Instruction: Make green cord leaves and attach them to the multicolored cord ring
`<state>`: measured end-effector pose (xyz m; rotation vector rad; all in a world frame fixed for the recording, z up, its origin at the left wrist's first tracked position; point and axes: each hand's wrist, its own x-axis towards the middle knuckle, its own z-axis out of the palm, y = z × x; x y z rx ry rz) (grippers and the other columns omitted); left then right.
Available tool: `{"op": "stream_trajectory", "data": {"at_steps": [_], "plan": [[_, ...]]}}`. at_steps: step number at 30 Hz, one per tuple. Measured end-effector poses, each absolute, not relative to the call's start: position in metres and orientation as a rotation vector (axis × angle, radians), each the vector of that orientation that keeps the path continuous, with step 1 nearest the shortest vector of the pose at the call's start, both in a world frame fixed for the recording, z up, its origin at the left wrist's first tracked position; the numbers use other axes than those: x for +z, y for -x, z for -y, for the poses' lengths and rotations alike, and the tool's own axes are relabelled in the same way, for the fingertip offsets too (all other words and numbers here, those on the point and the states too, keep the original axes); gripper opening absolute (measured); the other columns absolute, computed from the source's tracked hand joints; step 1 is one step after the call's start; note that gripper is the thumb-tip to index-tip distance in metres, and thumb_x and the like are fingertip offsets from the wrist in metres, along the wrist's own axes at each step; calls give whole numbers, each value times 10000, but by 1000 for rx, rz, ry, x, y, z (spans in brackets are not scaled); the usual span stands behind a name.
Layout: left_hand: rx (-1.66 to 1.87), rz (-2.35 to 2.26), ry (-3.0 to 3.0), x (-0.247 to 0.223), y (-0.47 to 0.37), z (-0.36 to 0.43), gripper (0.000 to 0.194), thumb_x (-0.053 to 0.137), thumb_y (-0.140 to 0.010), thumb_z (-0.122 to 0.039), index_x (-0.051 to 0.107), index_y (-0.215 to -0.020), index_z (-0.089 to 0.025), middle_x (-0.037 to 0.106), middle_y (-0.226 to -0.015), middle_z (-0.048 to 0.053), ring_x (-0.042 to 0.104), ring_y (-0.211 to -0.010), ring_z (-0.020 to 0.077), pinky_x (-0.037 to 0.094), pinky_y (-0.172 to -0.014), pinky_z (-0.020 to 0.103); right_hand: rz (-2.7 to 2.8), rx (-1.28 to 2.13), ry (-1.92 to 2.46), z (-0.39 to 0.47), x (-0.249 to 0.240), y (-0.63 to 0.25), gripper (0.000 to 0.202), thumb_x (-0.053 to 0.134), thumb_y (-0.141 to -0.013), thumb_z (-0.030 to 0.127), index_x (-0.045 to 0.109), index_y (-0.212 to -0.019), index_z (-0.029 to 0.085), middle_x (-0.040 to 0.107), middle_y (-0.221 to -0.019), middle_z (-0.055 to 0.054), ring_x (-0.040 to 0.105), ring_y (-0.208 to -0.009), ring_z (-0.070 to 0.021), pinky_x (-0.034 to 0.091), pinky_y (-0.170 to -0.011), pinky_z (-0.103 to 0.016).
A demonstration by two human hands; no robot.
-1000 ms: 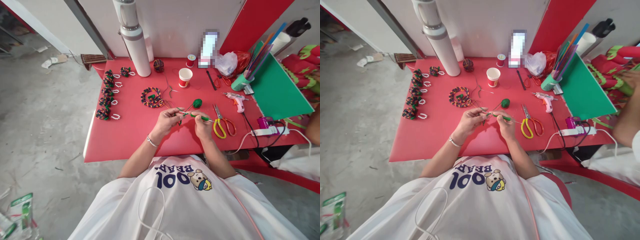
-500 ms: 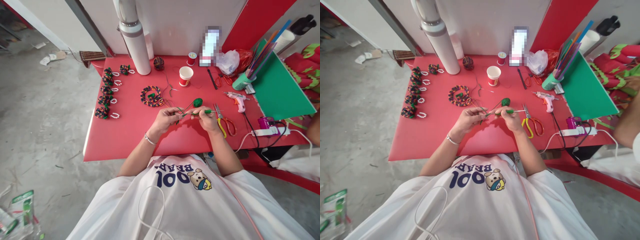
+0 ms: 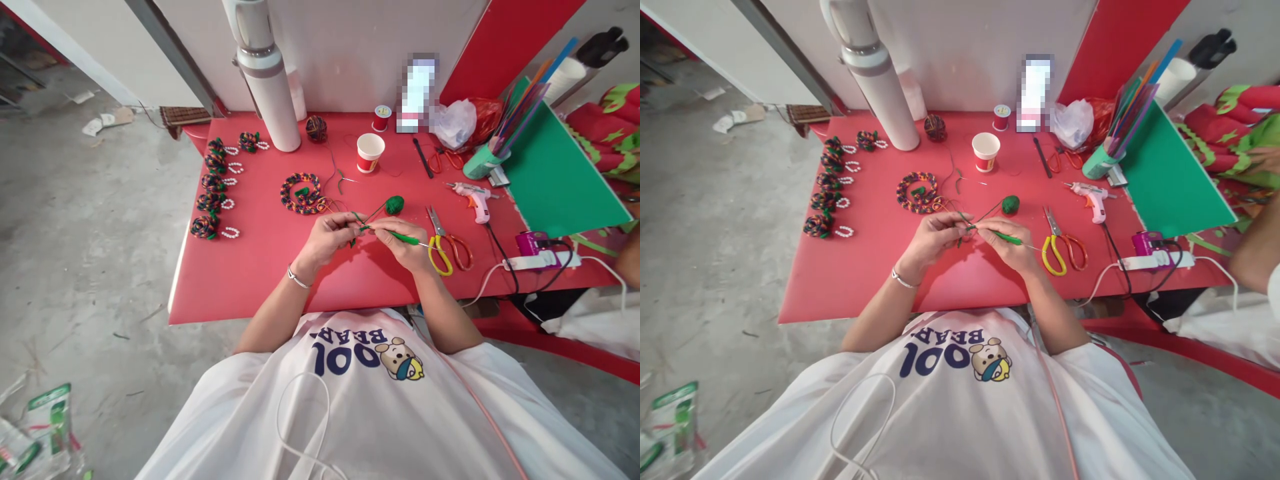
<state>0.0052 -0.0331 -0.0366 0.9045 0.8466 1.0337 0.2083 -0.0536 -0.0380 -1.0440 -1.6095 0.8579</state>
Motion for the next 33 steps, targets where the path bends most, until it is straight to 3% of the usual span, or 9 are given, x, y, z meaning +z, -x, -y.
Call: {"op": "stream_trajectory", "data": {"at_steps": [11, 17, 23, 33], "plan": [[1043, -846, -825, -37, -9, 31, 484, 1019, -533, -334, 834, -939, -148, 727, -733, 18, 497, -494, 44, 269, -441, 205, 1500, 930, 1051, 55, -43, -207, 177, 750, -964, 464, 853, -1009, 328, 851, -1035, -12, 786, -984, -201, 635, -952, -379], [1021, -812, -761, -37, -7, 30, 459, 1012, -536, -283, 833, -938, -150, 691, -709, -8, 443, -474, 25, 241, -434, 211, 1359, 1147, 963, 45, -64, -213, 264, 766, -919, 572, 849, -990, 332, 844, -1032, -15, 773, -865, -196, 632, -705, -339], [966, -785, -716, -38, -4, 28, 431, 1002, -538, -233, 838, -927, -145, 686, -692, -13, 374, -440, 3, 197, -423, 211, 1282, 1316, 852, 33, -64, -215, 347, 851, -805, 632, 829, -830, 287, 834, -957, -36, 754, -780, -178, 597, -623, -302], [902, -782, -706, -38, 0, 24, 415, 993, -540, -228, 831, -909, -131, 680, -651, -9, 319, -424, -5, 140, -416, 215, 1340, 1396, 816, 24, -69, -219, 428, 845, -772, 690, 797, -790, 265, 815, -943, -50, 704, -745, -167, 595, -646, -312]]}}
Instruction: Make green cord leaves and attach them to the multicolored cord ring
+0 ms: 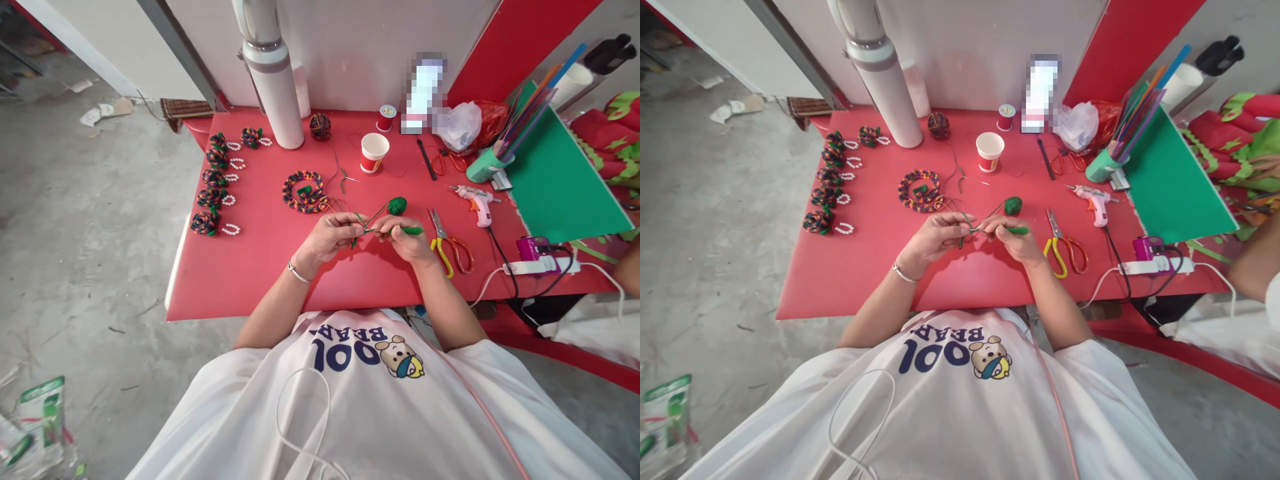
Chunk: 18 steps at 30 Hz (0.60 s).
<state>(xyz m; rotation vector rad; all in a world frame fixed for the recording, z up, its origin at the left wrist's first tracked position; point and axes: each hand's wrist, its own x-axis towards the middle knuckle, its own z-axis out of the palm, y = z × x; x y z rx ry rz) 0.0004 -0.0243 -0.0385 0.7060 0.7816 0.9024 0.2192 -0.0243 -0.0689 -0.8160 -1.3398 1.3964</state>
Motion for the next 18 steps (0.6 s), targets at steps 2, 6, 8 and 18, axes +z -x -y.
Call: {"op": "stream_trajectory", "data": {"at_steps": [2, 6, 8, 18], "plan": [[880, -775, -708, -39, 1, 23, 416, 998, -533, -234, 829, -897, -126, 668, -621, -7, 329, -421, 0, 138, -416, 215, 1431, 1385, 780, 22, -69, -225, 399, 816, -822, 667, 805, -814, 268, 813, -955, -51, 709, -768, -170, 596, -670, -316], [845, -813, -721, -41, 3, 22, 409, 998, -540, -239, 822, -889, -119, 654, -592, -6, 293, -411, -1, 120, -417, 224, 1668, 1328, 769, 18, -57, -235, 310, 762, -918, 582, 834, -887, 282, 824, -1009, -61, 752, -910, -204, 624, -831, -369], [845, -853, -737, -42, 4, 22, 407, 997, -545, -244, 821, -890, -117, 654, -589, -3, 293, -411, 1, 129, -419, 228, 1745, 1288, 790, 18, -49, -236, 312, 755, -924, 583, 838, -885, 285, 831, -1015, -65, 763, -973, -228, 624, -922, -412], [901, -992, -826, -46, 2, 21, 440, 949, -513, -204, 821, -924, -115, 743, -727, 54, 545, -517, 71, 243, -458, 213, 1853, 1135, 847, 20, -36, -233, 299, 733, -947, 564, 837, -876, 292, 841, -985, -59, 782, -996, -244, 621, -958, -427]]}}
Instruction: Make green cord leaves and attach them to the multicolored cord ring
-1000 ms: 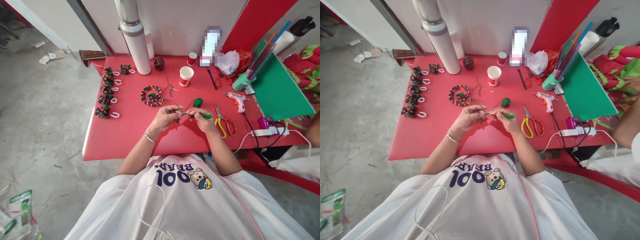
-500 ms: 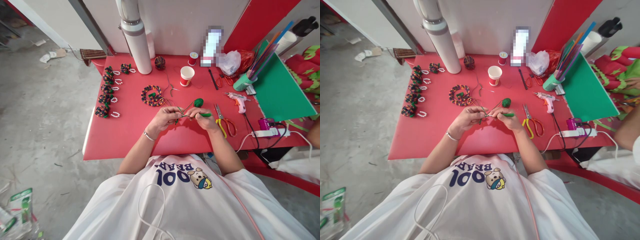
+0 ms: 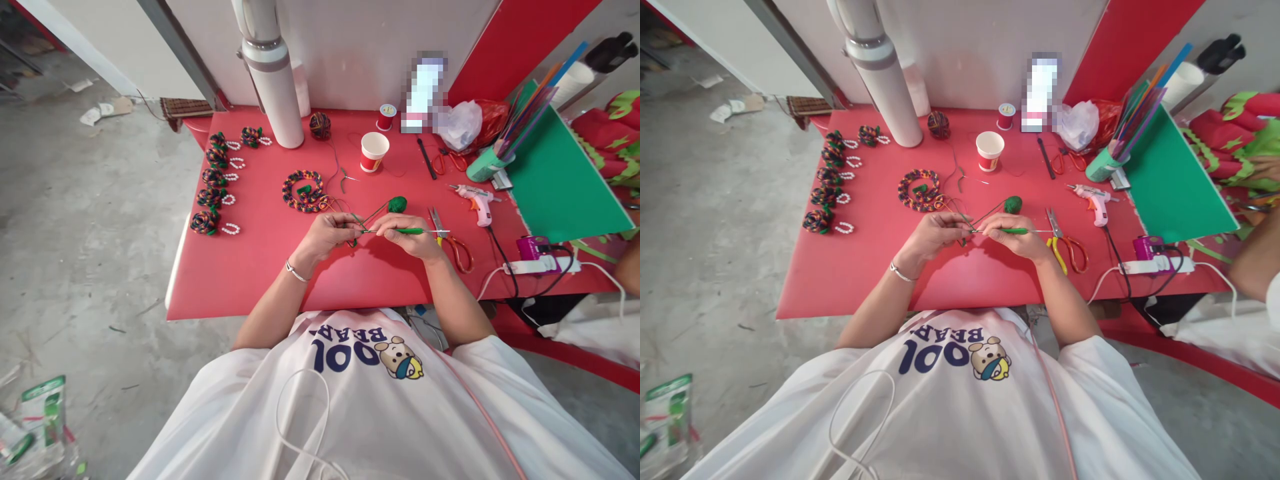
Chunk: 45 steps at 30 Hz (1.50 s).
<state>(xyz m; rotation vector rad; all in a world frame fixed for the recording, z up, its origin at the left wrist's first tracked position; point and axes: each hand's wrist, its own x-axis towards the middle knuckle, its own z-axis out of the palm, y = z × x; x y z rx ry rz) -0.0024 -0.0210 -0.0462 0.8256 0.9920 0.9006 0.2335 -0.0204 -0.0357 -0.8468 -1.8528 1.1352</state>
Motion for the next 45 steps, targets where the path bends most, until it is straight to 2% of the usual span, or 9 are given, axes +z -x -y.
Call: {"op": "stream_trajectory", "data": {"at_steps": [3, 14, 20, 23, 30, 35, 39, 42, 45], "plan": [[929, -1041, -882, -47, 2, 21, 430, 933, -547, -223, 821, -946, -105, 734, -706, 53, 514, -505, 66, 257, -468, 220, 1888, 1070, 867, 23, -34, -232, 298, 714, -963, 554, 834, -878, 295, 841, -993, -53, 782, -985, -235, 628, -948, -420], [1013, -1063, -927, -41, -3, 24, 408, 931, -542, -252, 785, -897, -112, 711, -663, 36, 601, -553, 116, 361, -499, 229, 1977, 848, 874, 34, -27, -221, 189, 695, -1001, 421, 827, -929, 308, 833, -1009, -43, 768, -958, -215, 626, -906, -397], [1065, -1063, -850, -43, -6, 25, 475, 961, -516, -283, 795, -931, -122, 696, -670, 9, 518, -482, 62, 283, -440, 216, 1927, 641, 915, 43, -38, -210, 130, 701, -1001, 389, 812, -973, 327, 832, -1073, -38, 759, -996, -233, 595, -955, -442], [1073, -1039, -832, -45, -8, 26, 517, 966, -532, -289, 793, -988, -120, 704, -698, 6, 527, -487, 56, 259, -428, 211, 1896, 602, 937, 48, -44, -206, 126, 693, -1006, 391, 802, -991, 329, 824, -1100, -43, 753, -1018, -239, 592, -960, -452], [1198, -1046, -756, -42, -18, 30, 506, 989, -520, -246, 780, -963, -116, 678, -599, -21, 536, -484, 58, 336, -468, 198, 1886, 385, 944, 53, -56, -200, 117, 678, -1020, 355, 784, -1026, 305, 811, -1094, -51, 751, -1009, -222, 602, -952, -424], [1157, -877, -619, -33, -22, 35, 508, 977, -518, -197, 793, -985, -119, 686, -598, -25, 431, -419, 19, 263, -430, 185, 1769, 141, 910, 57, -71, -186, 192, 678, -1022, 345, 783, -1181, 318, 752, -1098, -67, 721, -992, -207, 623, -870, -378], [1041, -743, -547, -27, -14, 35, 470, 969, -524, -158, 812, -966, -131, 675, -592, -29, 327, -380, -13, 179, -409, 177, 1712, 188, 854, 56, -75, -184, 226, 663, -1025, 425, 791, -1197, 353, 743, -1085, -63, 725, -997, -218, 638, -867, -400], [953, -721, -571, -26, -3, 31, 458, 960, -530, -122, 826, -967, -129, 671, -588, -18, 350, -386, -5, 163, -408, 174, 1783, 326, 806, 51, -66, -195, 237, 676, -1006, 486, 812, -1143, 348, 767, -1072, -48, 738, -988, -211, 640, -889, -399], [894, -758, -633, -26, 6, 26, 452, 945, -532, -88, 830, -968, -112, 703, -611, 24, 420, -407, 20, 152, -410, 176, 1906, 510, 724, 46, -47, -209, 206, 697, -1000, 452, 818, -1114, 329, 797, -1105, -35, 751, -1010, -195, 636, -928, -373]]}}
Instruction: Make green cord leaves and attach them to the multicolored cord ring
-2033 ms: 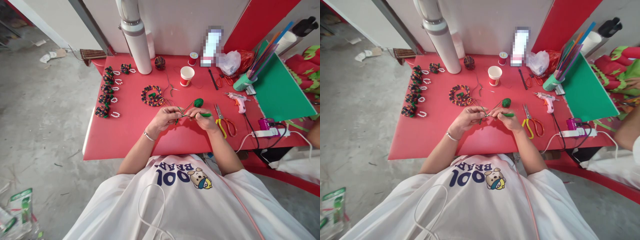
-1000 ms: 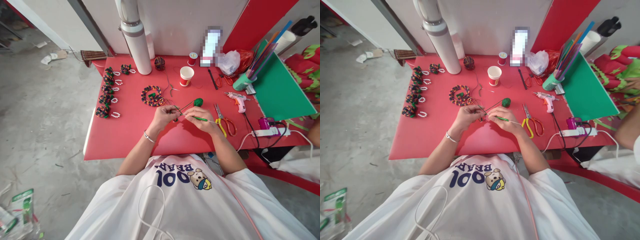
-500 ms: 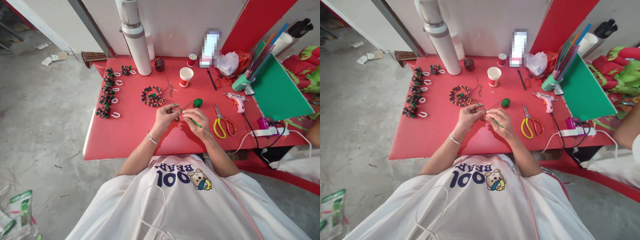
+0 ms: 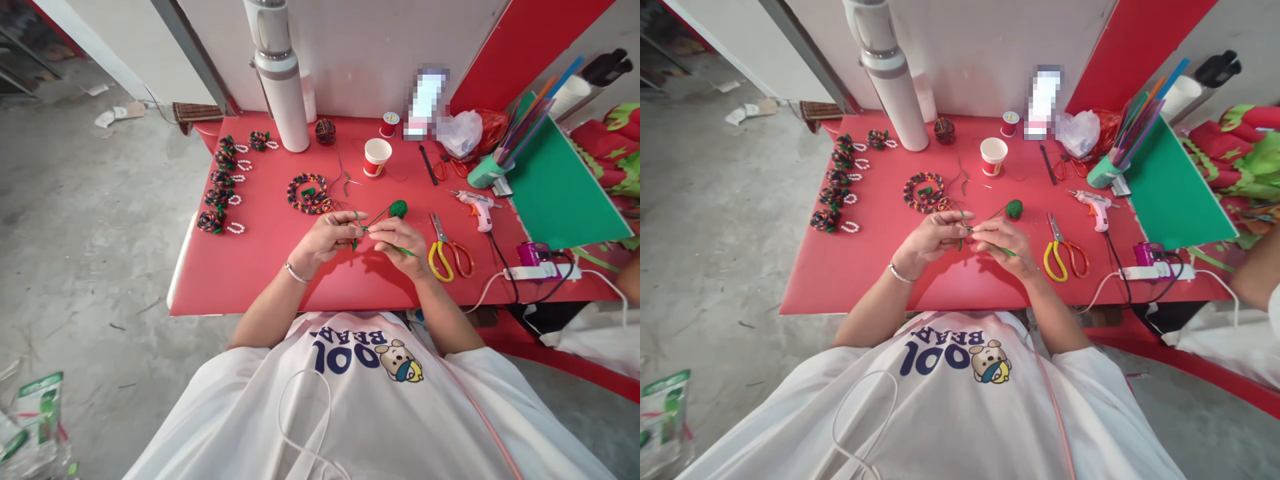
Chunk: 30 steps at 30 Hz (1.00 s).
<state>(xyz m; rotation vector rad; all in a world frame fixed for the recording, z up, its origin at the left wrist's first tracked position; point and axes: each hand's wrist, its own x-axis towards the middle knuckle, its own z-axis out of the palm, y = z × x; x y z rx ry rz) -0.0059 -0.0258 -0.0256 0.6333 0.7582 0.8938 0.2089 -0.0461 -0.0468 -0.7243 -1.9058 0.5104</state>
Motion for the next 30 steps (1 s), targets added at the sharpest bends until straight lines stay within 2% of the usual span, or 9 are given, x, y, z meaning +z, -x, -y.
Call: {"op": "stream_trajectory", "data": {"at_steps": [8, 13, 17, 22, 26, 30], "plan": [[792, -796, -768, -19, 11, 16, 423, 936, -530, -92, 840, -942, -94, 719, -608, 56, 461, -417, 42, 187, -414, 178, 2068, 759, 662, 40, -6, -229, 124, 707, -1006, 343, 808, -1005, 270, 816, -1115, -50, 774, -1034, -191, 619, -953, -340], [770, -782, -791, -19, 11, 14, 415, 930, -524, -87, 839, -929, -100, 732, -636, 64, 562, -465, 82, 204, -416, 180, 1951, 943, 700, 38, -7, -230, 184, 693, -1012, 386, 814, -951, 260, 832, -1069, -58, 790, -1014, -201, 630, -931, -349], [785, -768, -758, -18, 9, 15, 414, 929, -554, -75, 839, -956, -117, 719, -668, 28, 521, -450, 47, 179, -415, 181, 1845, 1017, 680, 35, -15, -229, 181, 702, -1005, 401, 826, -962, 276, 838, -1068, -60, 792, -1020, -212, 624, -949, -377], [812, -732, -746, -19, 8, 17, 438, 968, -559, -109, 842, -978, -134, 712, -703, 20, 553, -484, 45, 175, -415, 169, 1806, 1010, 691, 32, -21, -229, 177, 722, -989, 432, 848, -1002, 308, 834, -1087, -53, 780, -1015, -216, 615, -929, -387], [858, -683, -757, -23, 6, 18, 459, 995, -560, -150, 841, -992, -140, 717, -710, 12, 565, -498, 43, 230, -416, 160, 1764, 1005, 726, 33, -24, -227, 216, 754, -951, 504, 861, -1002, 324, 827, -1069, -48, 766, -981, -216, 618, -911, -395], [955, -656, -748, -26, 3, 20, 498, 999, -544, -170, 838, -1016, -176, 803, -883, 50, 671, -597, 87, 320, -447, 163, 1657, 1043, 731, 34, -37, -221, 249, 742, -949, 545, 863, -987, 331, 809, -1035, -43, 749, -980, -205, 626, -886, -379]]}}
